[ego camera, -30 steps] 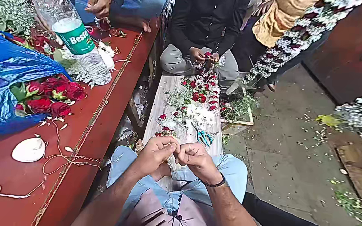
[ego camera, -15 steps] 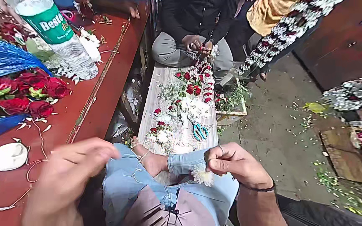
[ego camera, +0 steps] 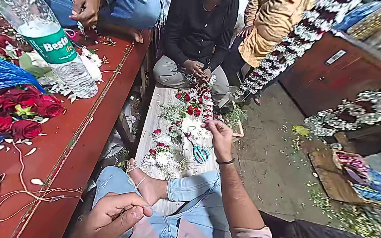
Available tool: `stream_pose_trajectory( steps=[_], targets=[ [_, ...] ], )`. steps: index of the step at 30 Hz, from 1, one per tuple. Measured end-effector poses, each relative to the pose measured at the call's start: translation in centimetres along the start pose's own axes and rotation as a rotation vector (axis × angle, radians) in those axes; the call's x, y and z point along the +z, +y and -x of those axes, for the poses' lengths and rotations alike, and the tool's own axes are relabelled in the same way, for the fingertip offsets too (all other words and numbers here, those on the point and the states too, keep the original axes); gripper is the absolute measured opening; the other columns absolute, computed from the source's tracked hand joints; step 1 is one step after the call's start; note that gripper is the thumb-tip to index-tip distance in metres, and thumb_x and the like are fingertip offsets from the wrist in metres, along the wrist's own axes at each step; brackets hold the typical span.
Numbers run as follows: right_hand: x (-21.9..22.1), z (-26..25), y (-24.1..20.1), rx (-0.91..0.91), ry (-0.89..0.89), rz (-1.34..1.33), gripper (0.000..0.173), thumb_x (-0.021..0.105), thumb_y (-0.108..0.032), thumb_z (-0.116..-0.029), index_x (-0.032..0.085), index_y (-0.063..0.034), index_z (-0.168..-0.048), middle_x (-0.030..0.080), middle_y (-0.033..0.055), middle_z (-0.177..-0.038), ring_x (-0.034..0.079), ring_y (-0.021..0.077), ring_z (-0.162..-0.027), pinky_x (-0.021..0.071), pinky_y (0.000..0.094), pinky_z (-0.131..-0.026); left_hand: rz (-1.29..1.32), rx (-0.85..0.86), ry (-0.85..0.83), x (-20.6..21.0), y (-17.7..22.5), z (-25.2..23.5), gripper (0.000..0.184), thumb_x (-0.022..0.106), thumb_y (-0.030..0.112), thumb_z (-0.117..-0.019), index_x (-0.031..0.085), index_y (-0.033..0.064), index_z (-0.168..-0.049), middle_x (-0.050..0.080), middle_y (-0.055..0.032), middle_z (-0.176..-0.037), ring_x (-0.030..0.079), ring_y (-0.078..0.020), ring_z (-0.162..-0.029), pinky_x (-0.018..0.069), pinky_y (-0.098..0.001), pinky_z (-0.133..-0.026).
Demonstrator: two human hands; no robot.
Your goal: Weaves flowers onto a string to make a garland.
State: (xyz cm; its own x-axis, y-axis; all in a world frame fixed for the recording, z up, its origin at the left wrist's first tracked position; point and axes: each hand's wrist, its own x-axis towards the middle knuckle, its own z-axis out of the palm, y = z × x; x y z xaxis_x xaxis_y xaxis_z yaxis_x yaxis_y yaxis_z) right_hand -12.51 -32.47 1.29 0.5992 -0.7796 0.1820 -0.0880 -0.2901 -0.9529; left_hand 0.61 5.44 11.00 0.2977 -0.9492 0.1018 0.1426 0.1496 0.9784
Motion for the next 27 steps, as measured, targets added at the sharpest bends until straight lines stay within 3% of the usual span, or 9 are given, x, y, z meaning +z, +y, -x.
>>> stream_pose_trajectory(
  steps=[8, 11, 13, 16, 19, 20, 23, 25, 27],
  targets=[
    [4.1, 7.6, 15.8, 0.397, -0.063, 0.007, 0.02, 0.059, -0.011, -0.1027, 0.075, -0.0017, -0.096, 0.078, 0.0068, -0.092, 0.074, 0.0155, -0.086, 0.0614, 0.034, -0.08, 0.141, -0.068, -0.027, 1.3, -2.6, -0.2, 0.024, 0.053, 0.023, -0.1078, 0.072, 0.0078, -0.11, 0.049, 0.007, -0.061, 0.04, 0.0051, -0.05, 0.0344, -0.0115, -0.047],
    [4.2, 8.1, 15.1, 0.477, -0.13, 0.274, 0.019, 0.065, -0.018, -0.0988, 0.075, -0.0043, -0.107, 0.077, 0.0072, -0.102, 0.072, 0.0149, -0.096, 0.0588, 0.0366, -0.088, 0.135, -0.03, -0.025, 1.3, -2.2, -1.0, 0.026, 0.052, 0.022, -0.1083, 0.071, 0.0052, -0.11, 0.063, 0.0016, -0.069, 0.058, 0.0001, -0.06, 0.051, -0.0157, -0.058],
    [3.8, 8.8, 12.1, 0.566, -0.263, 0.553, 0.041, 0.066, -0.031, -0.0972, 0.069, -0.0054, -0.129, 0.072, 0.0142, -0.122, 0.069, 0.0276, -0.114, 0.0535, 0.0528, -0.102, 0.102, 0.003, 0.0, 1.5, -2.2, -1.6, 0.026, 0.053, 0.023, -0.1079, 0.072, 0.0053, -0.108, 0.072, -0.0034, -0.08, 0.069, -0.0068, -0.071, 0.0599, -0.0226, -0.069],
    [3.5, 11.5, 7.4, 0.703, -0.415, 0.814, 0.053, 0.065, -0.047, -0.0939, 0.067, -0.0036, -0.124, 0.071, 0.0209, -0.112, 0.069, 0.039, -0.103, 0.0534, 0.0641, -0.088, 0.043, 0.056, -0.007, 2.3, -2.8, -2.9, 0.023, 0.054, 0.018, -0.1067, 0.074, 0.0069, -0.105, 0.077, -0.0062, -0.098, 0.073, -0.0132, -0.093, 0.0607, -0.0314, -0.088],
    [3.0, 14.4, 4.9, 0.589, -0.328, 0.349, 0.026, 0.068, -0.032, -0.0952, 0.073, -0.0066, -0.091, 0.071, 0.0045, -0.078, 0.066, 0.0162, -0.071, 0.0546, 0.0398, -0.067, -0.033, 0.119, -0.038, 3.6, -3.8, -4.5, 0.027, 0.05, 0.013, -0.1063, 0.074, 0.0011, -0.111, 0.076, -0.0117, -0.112, 0.068, -0.0213, -0.117, 0.0507, -0.0434, -0.11],
    [3.1, 15.0, 3.4, 0.538, -0.306, 0.014, 0.022, 0.066, -0.023, -0.0989, 0.072, -0.0037, -0.09, 0.074, 0.0044, -0.083, 0.068, 0.0115, -0.076, 0.0559, 0.0327, -0.073, -0.133, 0.112, -0.024, 4.3, -4.1, -4.6, 0.031, 0.049, 0.014, -0.1063, 0.073, -0.0011, -0.118, 0.074, -0.0143, -0.12, 0.063, -0.0257, -0.126, 0.044, -0.0487, -0.116],
    [4.2, 15.8, -2.0, 0.439, -0.389, -0.8, 0.035, 0.053, -0.027, -0.1068, 0.069, 0.0003, -0.121, 0.072, 0.0128, -0.116, 0.067, 0.0184, -0.11, 0.0521, 0.0379, -0.102, -0.621, 0.078, -0.033, 5.6, -5.9, -4.9, 0.053, 0.041, 0.037, -0.1104, 0.056, 0.0014, -0.146, 0.055, -0.0126, -0.15, 0.04, -0.0282, -0.149, 0.018, -0.0614, -0.126],
    [5.5, 16.2, -4.5, 0.461, -0.401, -1.012, 0.03, 0.057, -0.028, -0.1049, 0.07, -0.0065, -0.122, 0.073, 0.0077, -0.11, 0.069, 0.0139, -0.101, 0.0556, 0.0353, -0.093, -0.882, 0.081, -0.004, 5.9, -7.0, -5.0, 0.065, 0.036, 0.05, -0.1093, 0.051, 0.0018, -0.15, 0.048, -0.0124, -0.157, 0.035, -0.0303, -0.152, 0.0165, -0.0643, -0.124],
    [6.6, 16.2, -5.6, 0.484, -0.328, -0.977, 0.017, 0.064, -0.017, -0.0991, 0.074, -0.0069, -0.11, 0.072, 0.0045, -0.089, 0.066, 0.0078, -0.074, 0.0557, 0.0275, -0.069, -0.973, 0.079, 0.044, 5.3, -7.5, -5.0, 0.069, 0.035, 0.053, -0.1084, 0.05, 0.0001, -0.15, 0.047, -0.0151, -0.157, 0.035, -0.0322, -0.152, 0.0177, -0.0632, -0.124]
  ],
)
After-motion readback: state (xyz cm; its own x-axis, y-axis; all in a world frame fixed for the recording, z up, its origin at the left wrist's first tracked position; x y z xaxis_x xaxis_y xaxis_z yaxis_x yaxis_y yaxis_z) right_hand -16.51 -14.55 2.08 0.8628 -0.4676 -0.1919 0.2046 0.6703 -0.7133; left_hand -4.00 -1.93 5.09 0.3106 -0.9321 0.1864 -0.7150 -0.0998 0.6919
